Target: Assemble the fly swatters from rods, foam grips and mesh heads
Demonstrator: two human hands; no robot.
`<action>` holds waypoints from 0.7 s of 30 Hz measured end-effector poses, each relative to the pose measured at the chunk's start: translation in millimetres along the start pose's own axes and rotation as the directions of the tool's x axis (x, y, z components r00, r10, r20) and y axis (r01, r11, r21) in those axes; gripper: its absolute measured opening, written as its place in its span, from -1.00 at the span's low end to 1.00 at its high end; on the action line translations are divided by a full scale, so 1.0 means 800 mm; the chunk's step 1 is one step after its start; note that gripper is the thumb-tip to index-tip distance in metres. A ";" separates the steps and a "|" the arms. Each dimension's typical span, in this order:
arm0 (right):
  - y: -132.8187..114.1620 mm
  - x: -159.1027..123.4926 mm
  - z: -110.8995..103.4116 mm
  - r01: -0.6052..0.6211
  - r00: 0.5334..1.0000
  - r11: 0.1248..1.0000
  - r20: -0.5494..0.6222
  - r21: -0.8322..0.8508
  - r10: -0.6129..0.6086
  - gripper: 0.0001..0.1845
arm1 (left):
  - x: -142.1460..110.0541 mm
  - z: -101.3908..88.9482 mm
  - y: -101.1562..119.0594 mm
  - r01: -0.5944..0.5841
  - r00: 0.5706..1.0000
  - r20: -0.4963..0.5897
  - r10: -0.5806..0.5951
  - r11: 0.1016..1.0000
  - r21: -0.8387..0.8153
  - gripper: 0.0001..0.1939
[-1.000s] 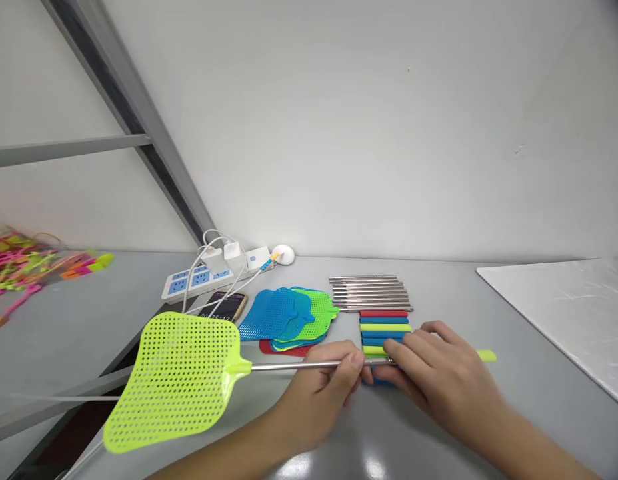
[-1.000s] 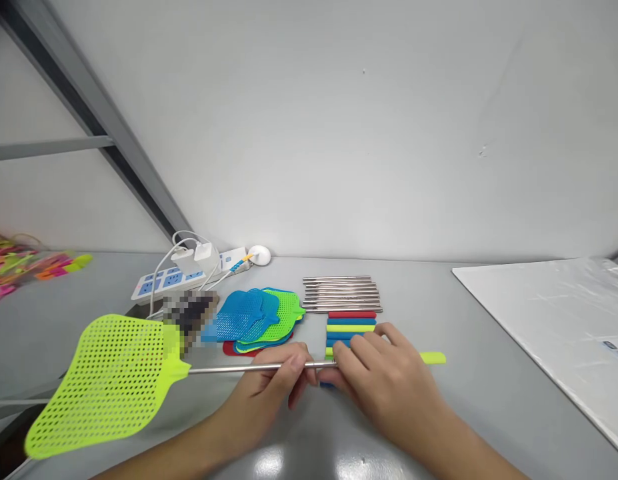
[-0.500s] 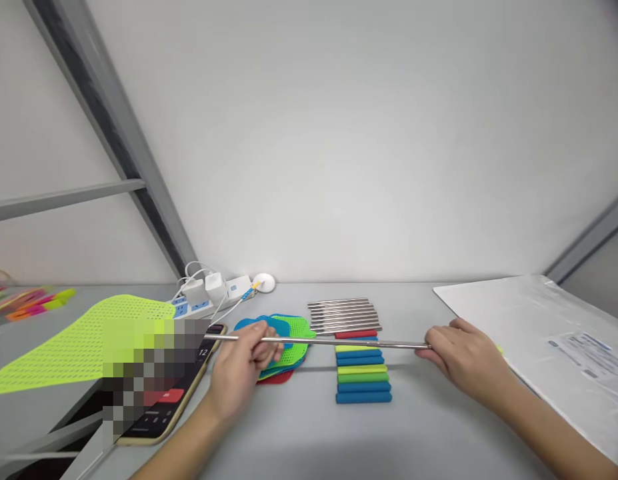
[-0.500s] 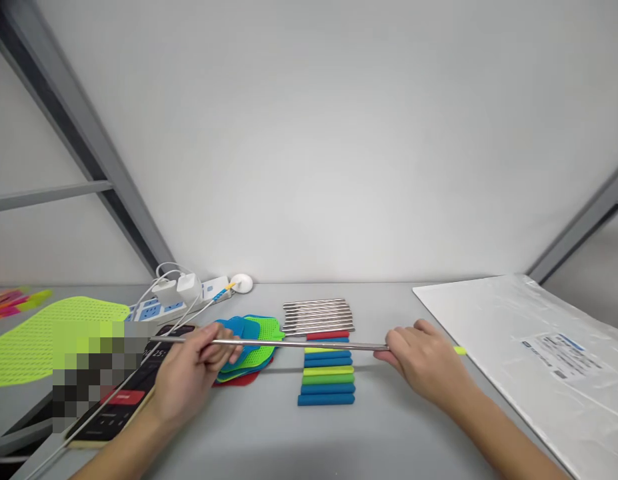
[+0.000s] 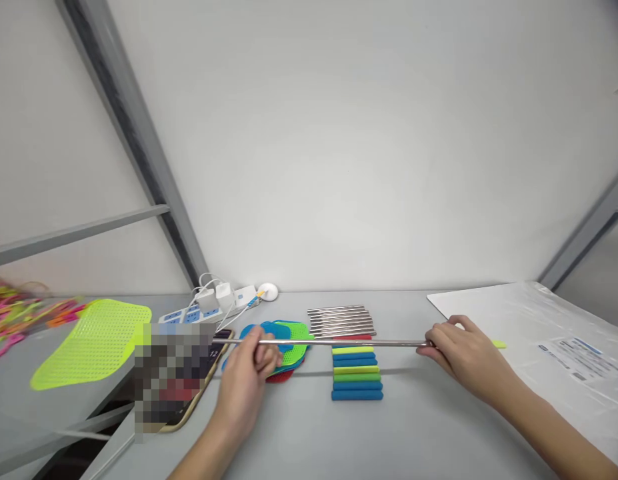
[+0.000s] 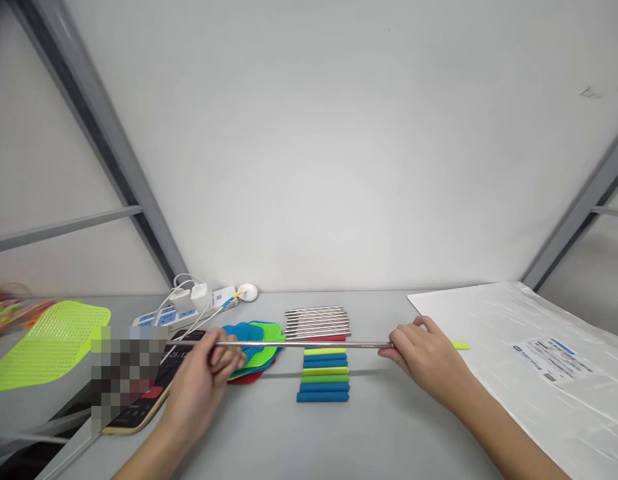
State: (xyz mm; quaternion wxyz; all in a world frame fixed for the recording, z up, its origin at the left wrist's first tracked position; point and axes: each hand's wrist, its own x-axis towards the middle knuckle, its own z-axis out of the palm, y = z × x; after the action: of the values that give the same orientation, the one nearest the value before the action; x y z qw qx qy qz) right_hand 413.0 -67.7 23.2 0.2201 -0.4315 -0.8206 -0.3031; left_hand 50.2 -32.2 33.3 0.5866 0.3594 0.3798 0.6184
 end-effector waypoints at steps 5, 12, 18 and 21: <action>-0.070 0.024 -0.009 -0.011 0.998 0.995 -0.056 0.096 0.016 -0.77 | -0.038 0.031 -0.026 0.031 0.999 0.027 -0.032 0.999 0.019 -0.45; -0.114 0.011 -0.043 -0.075 0.995 0.997 -0.072 0.021 0.076 -0.68 | -0.073 0.024 -0.028 -0.026 0.999 -0.034 0.028 0.997 0.068 -0.46; -0.084 -0.037 -0.049 -0.126 0.992 0.991 -0.014 -0.043 0.125 -0.68 | -0.077 0.005 -0.015 -0.044 0.996 -0.067 0.050 0.994 0.096 -0.48; -0.067 -0.056 -0.046 -0.146 0.989 0.987 0.011 -0.062 0.147 -0.69 | -0.075 0.005 -0.016 -0.057 0.996 -0.060 0.062 0.995 0.085 -0.49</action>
State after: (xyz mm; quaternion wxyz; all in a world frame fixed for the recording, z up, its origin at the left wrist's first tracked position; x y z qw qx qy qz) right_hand 395.4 -142.7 5.4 0.2219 -0.4996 -0.7788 -0.3076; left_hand 62.9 -91.3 23.7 0.5403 0.3749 0.4126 0.6303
